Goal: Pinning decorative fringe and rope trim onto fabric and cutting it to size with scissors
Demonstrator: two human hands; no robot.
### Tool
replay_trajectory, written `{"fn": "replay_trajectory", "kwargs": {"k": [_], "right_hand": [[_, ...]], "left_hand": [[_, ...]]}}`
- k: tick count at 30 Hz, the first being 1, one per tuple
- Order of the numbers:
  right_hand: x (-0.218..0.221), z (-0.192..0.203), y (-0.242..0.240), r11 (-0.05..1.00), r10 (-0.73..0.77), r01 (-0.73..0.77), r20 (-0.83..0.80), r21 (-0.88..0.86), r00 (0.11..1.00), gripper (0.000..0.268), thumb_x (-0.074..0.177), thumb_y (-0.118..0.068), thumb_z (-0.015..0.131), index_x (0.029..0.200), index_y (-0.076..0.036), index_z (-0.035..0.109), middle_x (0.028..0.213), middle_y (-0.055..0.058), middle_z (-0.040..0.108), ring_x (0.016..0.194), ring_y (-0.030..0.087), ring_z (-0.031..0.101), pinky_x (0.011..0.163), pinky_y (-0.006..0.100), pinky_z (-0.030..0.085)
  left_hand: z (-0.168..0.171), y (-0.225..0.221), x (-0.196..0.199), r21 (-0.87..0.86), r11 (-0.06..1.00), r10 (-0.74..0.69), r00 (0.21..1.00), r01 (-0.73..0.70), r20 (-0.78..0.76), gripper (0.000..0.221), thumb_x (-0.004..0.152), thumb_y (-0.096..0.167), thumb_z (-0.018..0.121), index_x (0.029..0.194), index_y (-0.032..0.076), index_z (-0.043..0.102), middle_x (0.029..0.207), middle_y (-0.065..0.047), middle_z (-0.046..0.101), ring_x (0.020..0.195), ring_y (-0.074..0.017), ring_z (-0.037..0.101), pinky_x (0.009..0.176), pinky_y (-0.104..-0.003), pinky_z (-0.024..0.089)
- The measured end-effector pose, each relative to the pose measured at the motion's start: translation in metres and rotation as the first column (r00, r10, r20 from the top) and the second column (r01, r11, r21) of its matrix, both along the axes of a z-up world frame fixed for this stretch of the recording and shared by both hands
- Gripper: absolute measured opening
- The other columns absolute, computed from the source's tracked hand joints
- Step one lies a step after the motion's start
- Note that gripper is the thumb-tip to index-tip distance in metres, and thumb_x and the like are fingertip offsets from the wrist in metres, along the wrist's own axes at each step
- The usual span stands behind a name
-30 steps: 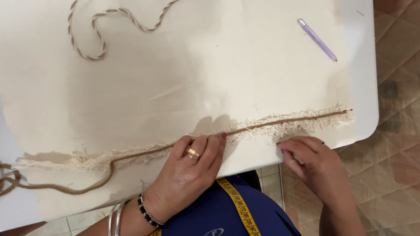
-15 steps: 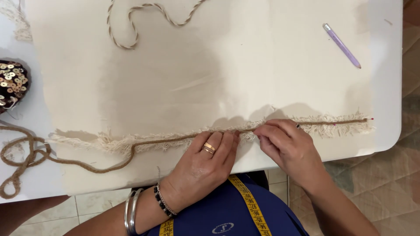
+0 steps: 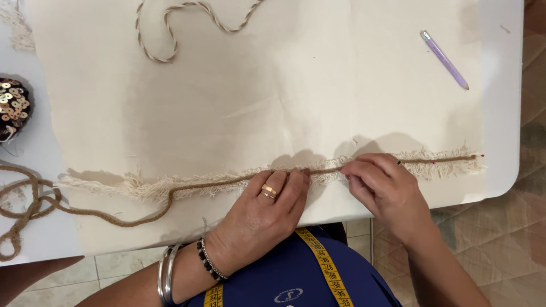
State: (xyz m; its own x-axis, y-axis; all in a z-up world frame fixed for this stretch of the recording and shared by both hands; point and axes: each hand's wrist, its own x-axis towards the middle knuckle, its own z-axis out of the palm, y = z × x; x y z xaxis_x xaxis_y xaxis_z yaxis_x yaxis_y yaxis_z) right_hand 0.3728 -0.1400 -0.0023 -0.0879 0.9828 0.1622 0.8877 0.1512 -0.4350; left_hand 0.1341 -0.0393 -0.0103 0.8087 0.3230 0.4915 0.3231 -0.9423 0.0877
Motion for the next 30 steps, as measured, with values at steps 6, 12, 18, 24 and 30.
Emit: {"fn": "replay_trajectory", "kwargs": {"k": [6, 12, 18, 24, 30], "right_hand": [[0.002, 0.006, -0.005, 0.998, -0.055, 0.054, -0.031, -0.025, 0.998, 0.019, 0.093, 0.004, 0.071, 0.110, -0.004, 0.070, 0.107, 0.013, 0.066, 0.096, 0.024, 0.069, 0.086, 0.034, 0.057], [0.006, -0.001, -0.011, 0.991, -0.120, 0.113, -0.120, -0.067, 0.985, 0.017, 0.093, 0.003, 0.070, 0.108, -0.005, 0.071, 0.104, 0.012, 0.067, 0.087, 0.017, 0.067, 0.069, 0.024, 0.056], [0.005, -0.001, -0.012, 0.983, -0.180, 0.173, -0.126, -0.064, 0.976, 0.016, 0.094, 0.003, 0.069, 0.106, -0.006, 0.072, 0.104, 0.011, 0.068, 0.079, 0.014, 0.064, 0.062, 0.022, 0.051], [0.009, -0.007, -0.008, 0.994, -0.105, 0.103, -0.080, -0.026, 0.991, 0.020, 0.093, 0.007, 0.071, 0.108, -0.006, 0.072, 0.105, 0.010, 0.066, 0.088, 0.018, 0.069, 0.074, 0.027, 0.056], [0.007, -0.004, -0.003, 0.999, -0.036, 0.036, -0.085, 0.004, 0.996, 0.018, 0.091, 0.007, 0.072, 0.106, -0.003, 0.070, 0.101, 0.012, 0.066, 0.090, 0.020, 0.069, 0.078, 0.028, 0.057]], "left_hand": [[-0.001, 0.000, -0.001, 0.003, 1.000, -0.014, 0.998, 0.014, -0.067, 0.031, 0.104, 0.006, 0.055, 0.134, 0.003, 0.065, 0.114, -0.008, 0.061, 0.098, -0.0219, 0.057, 0.087, -0.034, 0.054], [-0.003, 0.000, 0.001, 0.009, 1.000, 0.005, 0.998, -0.004, -0.070, 0.029, 0.103, 0.007, 0.055, 0.129, 0.004, 0.067, 0.112, -0.007, 0.058, 0.094, -0.0208, 0.056, 0.084, -0.033, 0.052], [0.004, 0.003, 0.003, 0.009, 1.000, 0.024, 0.999, -0.024, -0.033, 0.022, 0.104, 0.005, 0.059, 0.123, 0.000, 0.070, 0.108, -0.005, 0.058, 0.090, -0.0188, 0.055, 0.081, -0.032, 0.051], [0.006, 0.002, 0.001, 0.012, 1.000, 0.016, 0.999, -0.015, -0.032, 0.019, 0.105, 0.006, 0.062, 0.121, 0.000, 0.071, 0.107, -0.006, 0.059, 0.091, -0.0193, 0.056, 0.079, -0.033, 0.052], [0.001, -0.001, -0.001, 0.033, 0.999, 0.012, 0.995, -0.008, -0.096, 0.031, 0.104, 0.007, 0.054, 0.134, 0.004, 0.065, 0.114, -0.006, 0.057, 0.097, -0.0206, 0.053, 0.087, -0.034, 0.052]]}}
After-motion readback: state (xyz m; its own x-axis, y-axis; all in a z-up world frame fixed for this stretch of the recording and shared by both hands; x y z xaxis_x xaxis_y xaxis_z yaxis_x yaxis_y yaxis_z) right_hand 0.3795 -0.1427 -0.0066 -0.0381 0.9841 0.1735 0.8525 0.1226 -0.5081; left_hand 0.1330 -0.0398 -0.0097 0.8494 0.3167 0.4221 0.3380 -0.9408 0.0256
